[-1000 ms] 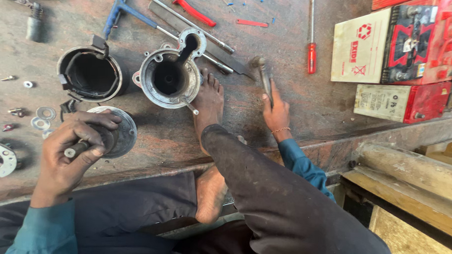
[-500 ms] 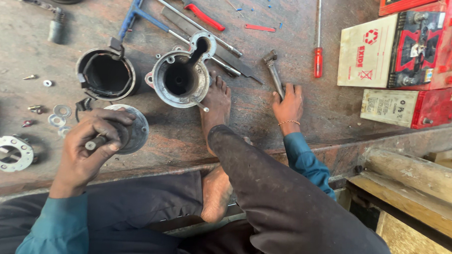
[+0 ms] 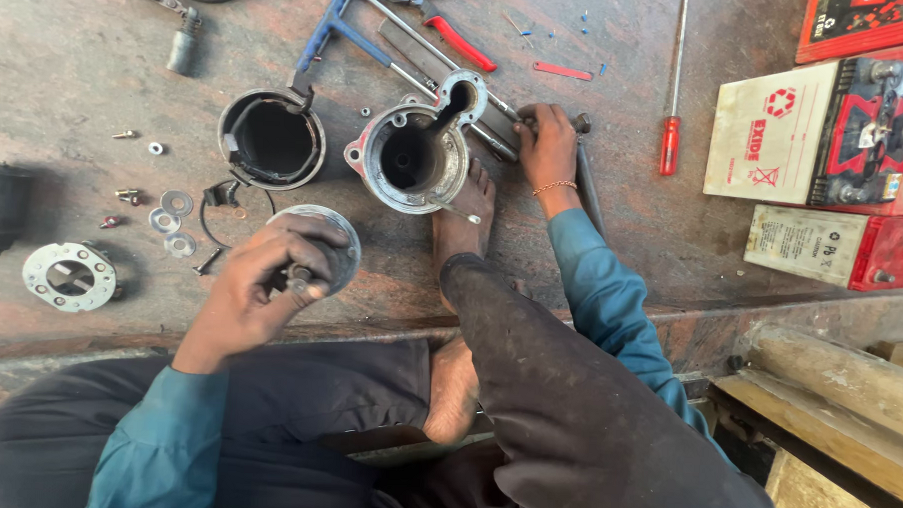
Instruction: The person sits on the ground at a repair bench and works on a starter motor, using a screwdriver to remove and refit its components, handling the armature, end cap and housing, and reassembling the parts by hand. Small screws and washers are picked from the bench and fitted back onto the unit.
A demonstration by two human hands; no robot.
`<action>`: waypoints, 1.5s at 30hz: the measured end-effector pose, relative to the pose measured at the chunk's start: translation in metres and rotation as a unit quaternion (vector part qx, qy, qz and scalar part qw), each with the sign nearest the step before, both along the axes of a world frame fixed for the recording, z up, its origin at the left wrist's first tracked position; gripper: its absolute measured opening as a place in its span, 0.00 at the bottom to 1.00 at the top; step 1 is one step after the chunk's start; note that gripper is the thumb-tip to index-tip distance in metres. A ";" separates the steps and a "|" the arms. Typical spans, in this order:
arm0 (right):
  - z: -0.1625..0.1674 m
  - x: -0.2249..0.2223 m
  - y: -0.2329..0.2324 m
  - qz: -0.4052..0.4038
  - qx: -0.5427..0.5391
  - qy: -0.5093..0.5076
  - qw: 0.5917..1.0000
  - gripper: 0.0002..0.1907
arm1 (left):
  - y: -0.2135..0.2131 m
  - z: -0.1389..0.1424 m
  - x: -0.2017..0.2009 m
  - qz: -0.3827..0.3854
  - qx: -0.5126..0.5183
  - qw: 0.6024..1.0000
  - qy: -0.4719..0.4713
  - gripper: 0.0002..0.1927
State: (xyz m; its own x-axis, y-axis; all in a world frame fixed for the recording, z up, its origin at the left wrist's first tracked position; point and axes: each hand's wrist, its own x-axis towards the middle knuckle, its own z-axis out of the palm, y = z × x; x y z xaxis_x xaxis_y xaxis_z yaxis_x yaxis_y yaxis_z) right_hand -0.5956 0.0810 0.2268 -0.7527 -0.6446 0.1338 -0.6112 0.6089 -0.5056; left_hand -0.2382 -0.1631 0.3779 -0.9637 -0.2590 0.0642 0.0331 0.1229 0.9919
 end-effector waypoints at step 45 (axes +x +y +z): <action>-0.010 0.109 0.162 -0.161 -0.229 -0.350 0.894 0.04 | 0.152 -0.043 -0.040 -0.214 -0.176 0.956 -0.096 0.22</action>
State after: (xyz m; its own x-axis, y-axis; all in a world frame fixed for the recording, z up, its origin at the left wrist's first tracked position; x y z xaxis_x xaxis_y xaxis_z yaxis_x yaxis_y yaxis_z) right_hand -0.4862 0.2434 0.2166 -0.8921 -0.3777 -0.2481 0.1225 0.3265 -0.9372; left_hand -0.2779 -0.0116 0.3344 -0.9793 0.1671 -0.1138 -0.0233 0.4660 0.8845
